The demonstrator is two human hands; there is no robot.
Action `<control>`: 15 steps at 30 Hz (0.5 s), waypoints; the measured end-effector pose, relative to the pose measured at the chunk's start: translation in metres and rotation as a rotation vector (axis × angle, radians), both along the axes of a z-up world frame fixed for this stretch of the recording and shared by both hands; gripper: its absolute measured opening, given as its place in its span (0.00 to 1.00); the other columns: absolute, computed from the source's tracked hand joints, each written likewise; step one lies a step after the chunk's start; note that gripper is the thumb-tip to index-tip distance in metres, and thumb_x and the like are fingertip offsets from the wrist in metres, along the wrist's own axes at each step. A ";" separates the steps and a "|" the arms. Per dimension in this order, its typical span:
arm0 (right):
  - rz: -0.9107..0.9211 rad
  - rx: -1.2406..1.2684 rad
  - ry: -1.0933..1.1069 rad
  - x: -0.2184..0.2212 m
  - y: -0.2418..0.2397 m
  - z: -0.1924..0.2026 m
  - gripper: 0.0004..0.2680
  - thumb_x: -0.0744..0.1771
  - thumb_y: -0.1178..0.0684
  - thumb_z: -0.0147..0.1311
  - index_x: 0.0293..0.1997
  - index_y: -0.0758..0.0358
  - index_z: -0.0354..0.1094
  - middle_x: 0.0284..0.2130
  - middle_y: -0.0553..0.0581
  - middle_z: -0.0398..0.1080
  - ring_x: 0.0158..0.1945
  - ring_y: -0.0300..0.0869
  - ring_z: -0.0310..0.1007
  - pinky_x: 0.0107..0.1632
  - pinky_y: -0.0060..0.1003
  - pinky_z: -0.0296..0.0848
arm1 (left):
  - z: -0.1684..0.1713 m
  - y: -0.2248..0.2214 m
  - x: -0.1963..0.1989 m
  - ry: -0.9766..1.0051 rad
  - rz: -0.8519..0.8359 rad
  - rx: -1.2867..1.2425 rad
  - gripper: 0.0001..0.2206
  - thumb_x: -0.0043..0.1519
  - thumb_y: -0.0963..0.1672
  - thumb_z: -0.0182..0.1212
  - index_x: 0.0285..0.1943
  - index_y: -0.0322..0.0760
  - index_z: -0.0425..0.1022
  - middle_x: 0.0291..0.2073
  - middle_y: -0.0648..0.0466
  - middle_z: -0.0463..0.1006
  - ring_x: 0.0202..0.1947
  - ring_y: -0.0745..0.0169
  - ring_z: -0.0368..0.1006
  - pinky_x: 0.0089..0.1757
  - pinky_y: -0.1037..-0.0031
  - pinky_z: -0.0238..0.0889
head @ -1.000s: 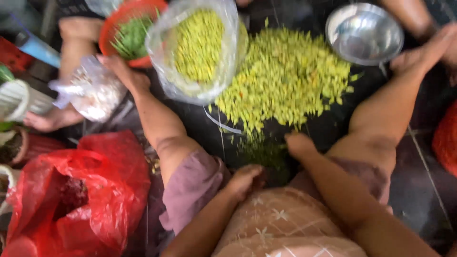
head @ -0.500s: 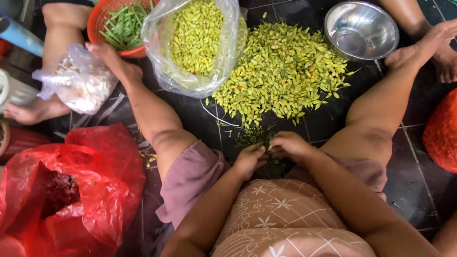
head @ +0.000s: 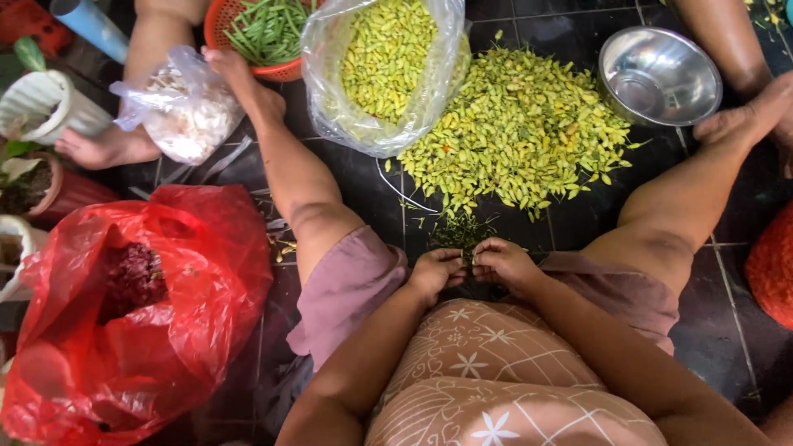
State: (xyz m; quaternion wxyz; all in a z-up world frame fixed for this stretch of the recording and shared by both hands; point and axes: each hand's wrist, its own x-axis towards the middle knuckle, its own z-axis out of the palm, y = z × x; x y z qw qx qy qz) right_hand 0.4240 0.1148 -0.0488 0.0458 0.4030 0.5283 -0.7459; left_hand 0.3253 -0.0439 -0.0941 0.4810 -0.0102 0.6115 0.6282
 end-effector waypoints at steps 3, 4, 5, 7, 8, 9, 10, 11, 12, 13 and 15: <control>0.021 0.021 0.038 0.001 -0.010 -0.001 0.08 0.63 0.62 0.61 0.44 0.68 0.70 0.32 0.65 0.73 0.33 0.51 0.80 0.38 0.48 0.83 | 0.016 -0.006 0.003 -0.112 0.061 0.031 0.21 0.67 0.40 0.62 0.68 0.25 0.68 0.55 0.31 0.74 0.50 0.37 0.78 0.49 0.53 0.76; 0.060 0.124 0.057 0.001 -0.013 0.000 0.07 0.63 0.63 0.62 0.42 0.69 0.73 0.30 0.66 0.74 0.32 0.51 0.79 0.36 0.46 0.82 | 0.019 -0.006 0.004 -0.155 0.099 0.056 0.21 0.66 0.40 0.63 0.68 0.23 0.68 0.56 0.30 0.73 0.52 0.35 0.77 0.50 0.52 0.75; 0.099 0.227 0.076 0.001 -0.016 0.001 0.06 0.62 0.63 0.64 0.40 0.70 0.75 0.28 0.68 0.74 0.30 0.50 0.79 0.34 0.44 0.82 | 0.021 -0.005 0.005 -0.198 0.137 0.082 0.21 0.66 0.39 0.63 0.67 0.21 0.67 0.57 0.30 0.71 0.54 0.33 0.75 0.51 0.51 0.74; 0.140 0.284 0.080 0.000 -0.016 0.011 0.07 0.62 0.61 0.64 0.41 0.69 0.76 0.27 0.65 0.75 0.31 0.47 0.78 0.34 0.42 0.80 | 0.011 -0.004 0.001 -0.228 0.131 0.104 0.21 0.66 0.38 0.63 0.67 0.21 0.67 0.56 0.31 0.72 0.53 0.38 0.76 0.53 0.53 0.74; 0.179 0.336 0.086 0.000 -0.017 0.015 0.07 0.62 0.59 0.65 0.41 0.68 0.77 0.26 0.63 0.75 0.31 0.43 0.77 0.34 0.40 0.78 | 0.006 -0.005 0.000 -0.256 0.124 0.121 0.21 0.65 0.38 0.64 0.67 0.20 0.67 0.55 0.33 0.73 0.53 0.43 0.76 0.54 0.55 0.73; 0.182 0.335 0.084 0.001 -0.019 0.018 0.07 0.62 0.59 0.65 0.41 0.68 0.77 0.26 0.63 0.75 0.31 0.43 0.77 0.34 0.40 0.78 | 0.007 -0.005 0.000 -0.258 0.127 0.121 0.21 0.65 0.38 0.64 0.67 0.20 0.67 0.55 0.33 0.73 0.53 0.43 0.76 0.54 0.55 0.73; 0.190 0.374 0.080 0.000 -0.020 0.021 0.07 0.62 0.58 0.66 0.41 0.66 0.78 0.25 0.62 0.75 0.30 0.42 0.76 0.34 0.38 0.78 | 0.008 -0.005 -0.001 -0.261 0.124 0.139 0.22 0.66 0.38 0.64 0.68 0.21 0.66 0.53 0.35 0.74 0.51 0.48 0.77 0.55 0.57 0.74; 0.197 0.414 0.076 -0.001 -0.021 0.024 0.07 0.62 0.56 0.66 0.40 0.64 0.79 0.24 0.61 0.75 0.29 0.41 0.75 0.34 0.36 0.78 | 0.009 -0.005 -0.001 -0.264 0.121 0.158 0.22 0.66 0.38 0.63 0.68 0.21 0.65 0.52 0.37 0.75 0.50 0.52 0.77 0.55 0.59 0.74; 0.196 0.413 0.075 -0.001 -0.022 0.023 0.07 0.62 0.56 0.66 0.40 0.64 0.79 0.24 0.61 0.75 0.29 0.41 0.75 0.34 0.36 0.78 | 0.004 -0.006 -0.002 -0.265 0.120 0.157 0.22 0.66 0.38 0.63 0.68 0.21 0.65 0.52 0.37 0.75 0.50 0.52 0.77 0.55 0.59 0.74; 0.188 0.386 0.084 0.000 -0.022 0.022 0.08 0.63 0.56 0.66 0.42 0.66 0.78 0.25 0.62 0.75 0.30 0.42 0.76 0.35 0.36 0.79 | 0.000 -0.006 -0.003 -0.229 0.128 0.163 0.22 0.65 0.38 0.65 0.68 0.21 0.66 0.51 0.37 0.75 0.49 0.51 0.78 0.54 0.58 0.74; 0.179 0.365 0.095 -0.001 -0.017 0.015 0.09 0.63 0.55 0.65 0.43 0.68 0.78 0.27 0.63 0.76 0.32 0.43 0.77 0.36 0.36 0.79 | -0.007 -0.002 -0.005 -0.191 0.134 0.174 0.22 0.65 0.38 0.66 0.67 0.22 0.67 0.49 0.38 0.76 0.48 0.50 0.79 0.53 0.58 0.75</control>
